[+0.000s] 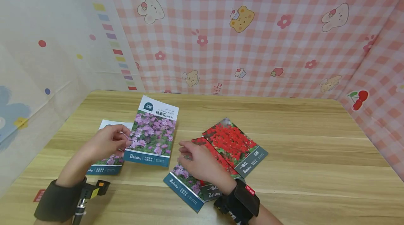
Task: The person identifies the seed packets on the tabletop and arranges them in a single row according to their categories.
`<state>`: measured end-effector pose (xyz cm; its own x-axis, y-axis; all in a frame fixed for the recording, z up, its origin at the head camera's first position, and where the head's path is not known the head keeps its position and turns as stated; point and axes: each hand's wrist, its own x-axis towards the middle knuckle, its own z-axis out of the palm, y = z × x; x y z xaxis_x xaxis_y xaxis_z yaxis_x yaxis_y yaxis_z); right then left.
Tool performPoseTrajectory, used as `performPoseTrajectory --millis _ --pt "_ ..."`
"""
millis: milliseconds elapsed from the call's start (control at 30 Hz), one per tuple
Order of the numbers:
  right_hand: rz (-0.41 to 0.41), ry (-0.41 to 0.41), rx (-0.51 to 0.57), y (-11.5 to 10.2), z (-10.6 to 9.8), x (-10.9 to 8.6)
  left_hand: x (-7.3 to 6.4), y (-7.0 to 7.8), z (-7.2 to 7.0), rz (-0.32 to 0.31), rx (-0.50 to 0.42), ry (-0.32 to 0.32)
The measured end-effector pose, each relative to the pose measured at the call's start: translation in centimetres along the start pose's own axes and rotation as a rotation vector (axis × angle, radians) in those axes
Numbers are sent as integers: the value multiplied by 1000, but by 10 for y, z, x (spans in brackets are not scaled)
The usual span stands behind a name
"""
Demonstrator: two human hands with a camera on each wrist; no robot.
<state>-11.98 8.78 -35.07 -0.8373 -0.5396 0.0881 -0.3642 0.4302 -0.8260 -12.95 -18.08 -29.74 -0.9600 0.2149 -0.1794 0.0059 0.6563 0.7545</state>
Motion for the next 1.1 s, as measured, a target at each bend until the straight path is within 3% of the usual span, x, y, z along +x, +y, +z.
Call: performPoseTrajectory --millis 267,433,600,733,1100 --pt "-38 -137 -268 -1 11 1 5 -10 0 -59 86 -7" --pt "-46 -222 -332 -7 15 1 7 -15 -1 -74 95 -31" --pt "-57 -327 -393 -13 21 3 9 -21 -1 -69 170 -46" --pt "-85 -393 -438 -17 29 5 10 -25 2 -101 214 -54" --pt "-146 -490 -545 -22 40 6 9 -25 6 -119 289 -106"
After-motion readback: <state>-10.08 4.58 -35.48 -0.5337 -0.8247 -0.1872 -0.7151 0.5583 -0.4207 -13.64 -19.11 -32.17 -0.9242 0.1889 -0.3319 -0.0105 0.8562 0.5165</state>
